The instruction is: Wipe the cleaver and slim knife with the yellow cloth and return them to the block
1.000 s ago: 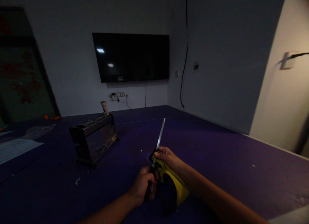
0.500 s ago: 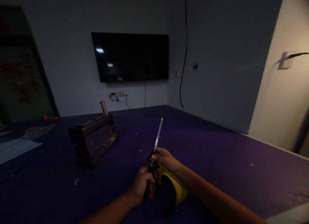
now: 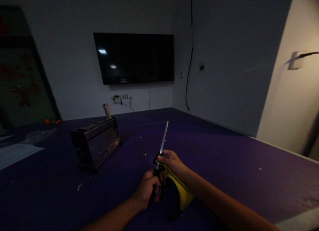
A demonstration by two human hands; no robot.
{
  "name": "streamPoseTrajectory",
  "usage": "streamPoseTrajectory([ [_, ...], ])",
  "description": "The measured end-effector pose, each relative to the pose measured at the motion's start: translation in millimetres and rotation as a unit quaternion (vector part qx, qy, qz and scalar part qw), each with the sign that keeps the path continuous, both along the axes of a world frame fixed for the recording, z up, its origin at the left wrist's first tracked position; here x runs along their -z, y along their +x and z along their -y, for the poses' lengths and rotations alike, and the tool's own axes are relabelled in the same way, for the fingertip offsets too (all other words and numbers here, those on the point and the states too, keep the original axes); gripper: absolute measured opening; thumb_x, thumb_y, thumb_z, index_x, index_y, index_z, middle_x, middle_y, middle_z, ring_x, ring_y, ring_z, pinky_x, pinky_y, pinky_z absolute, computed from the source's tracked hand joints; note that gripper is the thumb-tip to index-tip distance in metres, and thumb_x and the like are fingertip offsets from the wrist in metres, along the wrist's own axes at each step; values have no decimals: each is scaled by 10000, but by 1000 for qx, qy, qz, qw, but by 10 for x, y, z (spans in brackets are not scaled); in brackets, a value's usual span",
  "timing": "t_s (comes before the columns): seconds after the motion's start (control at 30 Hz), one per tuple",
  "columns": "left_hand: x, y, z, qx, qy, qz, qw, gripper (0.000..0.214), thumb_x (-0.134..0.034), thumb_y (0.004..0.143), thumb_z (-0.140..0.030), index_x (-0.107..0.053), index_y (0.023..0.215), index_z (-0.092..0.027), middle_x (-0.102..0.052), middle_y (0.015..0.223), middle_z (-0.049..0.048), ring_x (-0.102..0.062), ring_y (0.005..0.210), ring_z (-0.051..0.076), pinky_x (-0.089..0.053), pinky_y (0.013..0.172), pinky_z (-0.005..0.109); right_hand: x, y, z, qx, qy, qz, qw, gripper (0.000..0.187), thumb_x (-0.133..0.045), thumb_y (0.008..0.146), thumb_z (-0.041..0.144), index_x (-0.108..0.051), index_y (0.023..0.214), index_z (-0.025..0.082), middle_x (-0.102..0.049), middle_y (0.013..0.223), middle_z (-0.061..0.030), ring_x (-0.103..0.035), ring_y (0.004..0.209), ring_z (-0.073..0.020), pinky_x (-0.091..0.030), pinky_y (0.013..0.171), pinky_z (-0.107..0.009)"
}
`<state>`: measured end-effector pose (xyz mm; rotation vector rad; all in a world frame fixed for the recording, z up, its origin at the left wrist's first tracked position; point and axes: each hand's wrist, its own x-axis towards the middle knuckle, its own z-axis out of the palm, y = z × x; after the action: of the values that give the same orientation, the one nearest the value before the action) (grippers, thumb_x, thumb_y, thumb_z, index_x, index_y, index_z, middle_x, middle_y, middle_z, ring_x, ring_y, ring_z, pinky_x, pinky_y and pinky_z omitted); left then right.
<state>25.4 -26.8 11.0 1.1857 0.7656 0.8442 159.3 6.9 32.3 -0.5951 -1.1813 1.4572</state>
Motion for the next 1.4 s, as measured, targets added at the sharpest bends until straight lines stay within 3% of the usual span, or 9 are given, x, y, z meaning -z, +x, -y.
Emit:
streamPoseTrajectory([
  [0.43, -7, 25, 9, 2, 2, -8, 1000, 183, -425, 530, -198, -477, 703, -168, -365, 337, -81, -312, 235, 74, -206, 250, 157, -82, 82, -4, 53, -20, 6, 998, 260, -764, 574, 305, -617, 663, 110, -618, 567, -14, -542, 448, -86, -410, 437, -181],
  [1.4, -7, 48, 31, 10, -9, -46, 999, 178, -411, 536, -180, -490, 693, -155, -374, 346, -78, -323, 228, 69, -199, 262, 154, -160, 336, -137, 87, -22, 8, 996, 267, -756, 581, 318, -624, 690, 112, -612, 577, -14, -531, 440, -91, -397, 424, -197],
])
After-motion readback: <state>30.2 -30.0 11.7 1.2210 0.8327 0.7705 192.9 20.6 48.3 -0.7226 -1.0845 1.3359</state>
